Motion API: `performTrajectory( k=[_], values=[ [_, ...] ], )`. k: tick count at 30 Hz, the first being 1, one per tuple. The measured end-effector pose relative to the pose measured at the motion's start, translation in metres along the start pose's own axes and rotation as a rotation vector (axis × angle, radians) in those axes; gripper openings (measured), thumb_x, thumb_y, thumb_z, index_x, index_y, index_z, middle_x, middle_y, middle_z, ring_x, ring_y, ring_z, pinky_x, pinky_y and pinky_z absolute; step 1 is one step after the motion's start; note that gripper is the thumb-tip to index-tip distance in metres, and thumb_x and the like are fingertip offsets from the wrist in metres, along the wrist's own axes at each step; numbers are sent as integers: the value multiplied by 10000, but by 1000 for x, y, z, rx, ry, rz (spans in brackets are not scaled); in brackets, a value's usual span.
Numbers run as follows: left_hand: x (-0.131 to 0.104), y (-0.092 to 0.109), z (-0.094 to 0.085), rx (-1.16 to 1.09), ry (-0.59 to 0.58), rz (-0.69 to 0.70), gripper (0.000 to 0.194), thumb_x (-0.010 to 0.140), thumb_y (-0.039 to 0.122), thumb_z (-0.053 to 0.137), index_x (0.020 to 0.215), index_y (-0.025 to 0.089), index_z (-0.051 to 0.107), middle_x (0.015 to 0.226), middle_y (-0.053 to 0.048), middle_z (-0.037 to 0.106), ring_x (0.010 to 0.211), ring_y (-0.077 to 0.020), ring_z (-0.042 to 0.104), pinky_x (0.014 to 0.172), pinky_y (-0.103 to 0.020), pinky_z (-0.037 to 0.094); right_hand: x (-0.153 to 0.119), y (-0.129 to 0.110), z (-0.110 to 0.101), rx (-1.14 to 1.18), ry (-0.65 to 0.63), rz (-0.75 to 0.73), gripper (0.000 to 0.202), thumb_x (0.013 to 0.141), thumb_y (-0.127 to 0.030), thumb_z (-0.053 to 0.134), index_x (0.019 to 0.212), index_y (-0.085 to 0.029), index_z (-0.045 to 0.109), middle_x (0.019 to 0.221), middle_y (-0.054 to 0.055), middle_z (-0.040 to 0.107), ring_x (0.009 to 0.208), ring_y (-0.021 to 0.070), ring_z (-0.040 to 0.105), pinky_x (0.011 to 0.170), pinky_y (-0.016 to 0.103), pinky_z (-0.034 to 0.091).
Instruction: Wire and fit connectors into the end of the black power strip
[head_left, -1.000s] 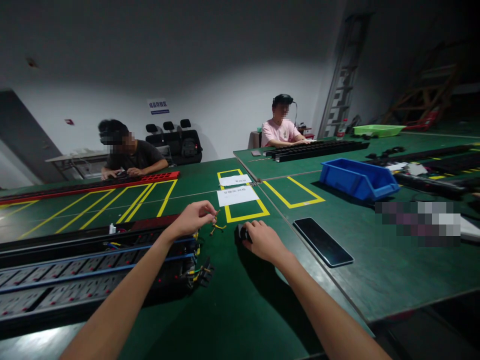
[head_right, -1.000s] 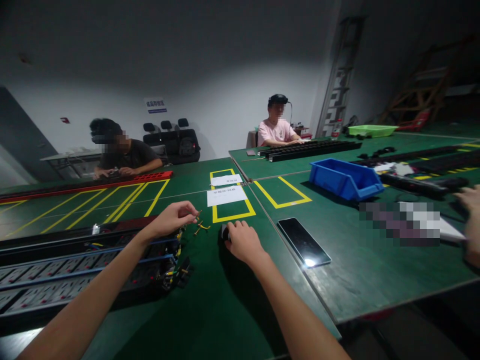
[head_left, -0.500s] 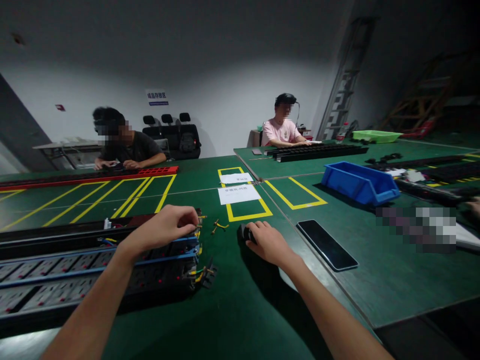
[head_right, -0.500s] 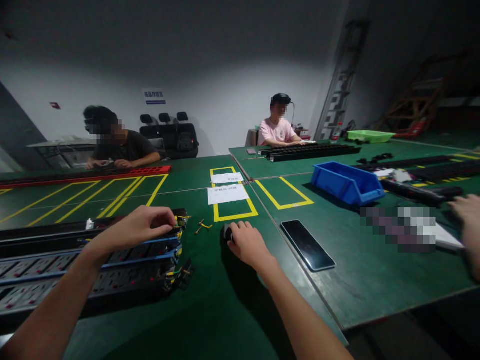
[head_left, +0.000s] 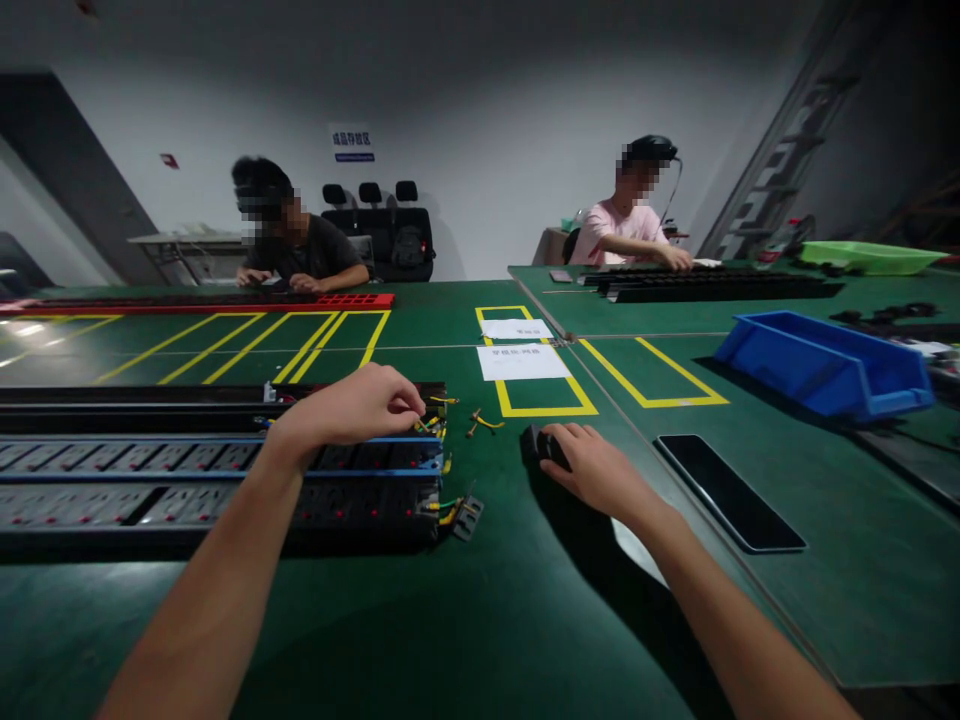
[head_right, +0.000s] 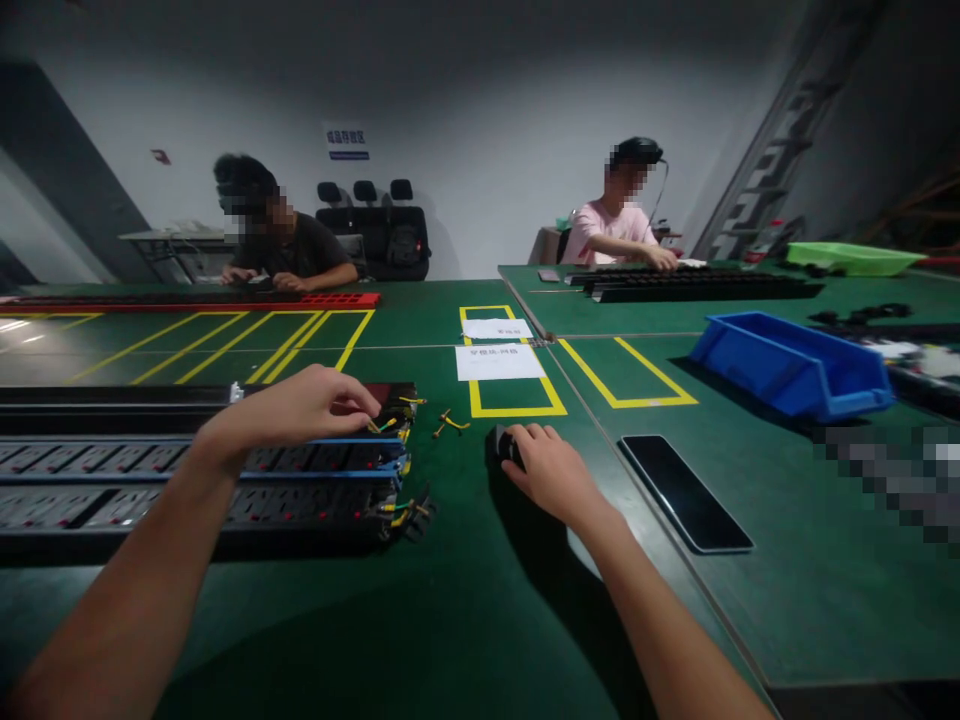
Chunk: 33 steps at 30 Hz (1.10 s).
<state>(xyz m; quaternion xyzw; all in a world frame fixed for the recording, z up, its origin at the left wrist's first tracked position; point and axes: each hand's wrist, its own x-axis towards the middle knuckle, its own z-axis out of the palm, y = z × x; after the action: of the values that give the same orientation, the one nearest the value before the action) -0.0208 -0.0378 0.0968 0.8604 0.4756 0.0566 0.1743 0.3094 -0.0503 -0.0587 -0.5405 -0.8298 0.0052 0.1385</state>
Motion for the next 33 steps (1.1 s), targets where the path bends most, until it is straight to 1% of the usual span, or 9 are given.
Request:
performTrajectory(
  k=[6, 9, 11, 16, 21, 23, 26, 29, 33],
  values=[
    [-1, -3, 0, -4, -121, 30, 235, 858, 289, 586, 978, 169, 749, 966, -59, 754, 823, -170, 661, 721, -259, 442, 0, 6, 3, 34, -17, 12, 414, 911, -362, 562, 1285, -191, 610, 1153, 155, 686, 1072, 337, 638, 864, 444, 508],
    [0, -6, 4, 26, -209, 56, 195, 867, 263, 576, 961, 185, 727, 970, -45, 740, 834, -164, 648, 714, -252, 426, 1, 7, 3, 39, -33, 15, 418, 915, -359, 563, 1295, -192, 607, 1165, 155, 688, 1096, 329, 635, 885, 439, 509],
    [1, -8, 8, 46, -239, 67, 182, 870, 258, 569, 954, 192, 716, 961, -39, 732, 830, -163, 639, 705, -252, 412, 1, 7, 2, 37, -39, 22, 421, 913, -357, 569, 1298, -189, 607, 1173, 158, 689, 1108, 331, 632, 891, 441, 510],
    [7, -4, 15, 64, -208, 73, 194, 888, 283, 545, 960, 191, 700, 955, -42, 716, 812, -162, 617, 692, -261, 388, 1, 6, 0, 26, -62, 21, 429, 924, -363, 565, 1308, -174, 593, 1209, 167, 676, 1122, 344, 621, 908, 465, 511],
    [12, 2, 20, 63, -179, 85, 188, 898, 296, 542, 957, 191, 686, 917, -38, 707, 781, -158, 606, 655, -261, 369, 1, 6, -1, 22, -66, 26, 422, 924, -360, 565, 1312, -194, 590, 1215, 155, 676, 1130, 342, 621, 909, 461, 515],
    [14, 3, 23, 55, -179, 99, 167, 884, 277, 561, 958, 195, 687, 907, -33, 710, 773, -156, 607, 652, -260, 370, 1, 6, 0, 24, -59, 29, 422, 918, -363, 572, 1305, -197, 595, 1214, 154, 678, 1127, 345, 624, 896, 460, 520],
    [17, 2, 28, 51, -147, 140, 144, 864, 227, 565, 937, 198, 685, 873, -25, 711, 748, -151, 607, 654, -258, 376, 1, 7, 1, 31, -38, 24, 410, 904, -364, 587, 1283, -207, 609, 1198, 152, 685, 1120, 345, 631, 884, 455, 520],
    [23, -1, 36, 62, -115, 172, 154, 828, 159, 557, 907, 193, 685, 860, -26, 716, 750, -154, 617, 667, -258, 389, 1, 8, 3, 34, -21, 13, 410, 896, -363, 591, 1275, -208, 615, 1176, 152, 691, 1109, 345, 633, 876, 457, 518],
    [29, -4, 46, 93, -117, 185, 176, 790, 117, 570, 891, 190, 695, 869, -40, 726, 780, -168, 636, 680, -262, 407, 0, 8, 3, 40, -6, 3, 417, 895, -367, 589, 1282, -213, 617, 1168, 149, 695, 1093, 343, 637, 869, 459, 518]
  ],
)
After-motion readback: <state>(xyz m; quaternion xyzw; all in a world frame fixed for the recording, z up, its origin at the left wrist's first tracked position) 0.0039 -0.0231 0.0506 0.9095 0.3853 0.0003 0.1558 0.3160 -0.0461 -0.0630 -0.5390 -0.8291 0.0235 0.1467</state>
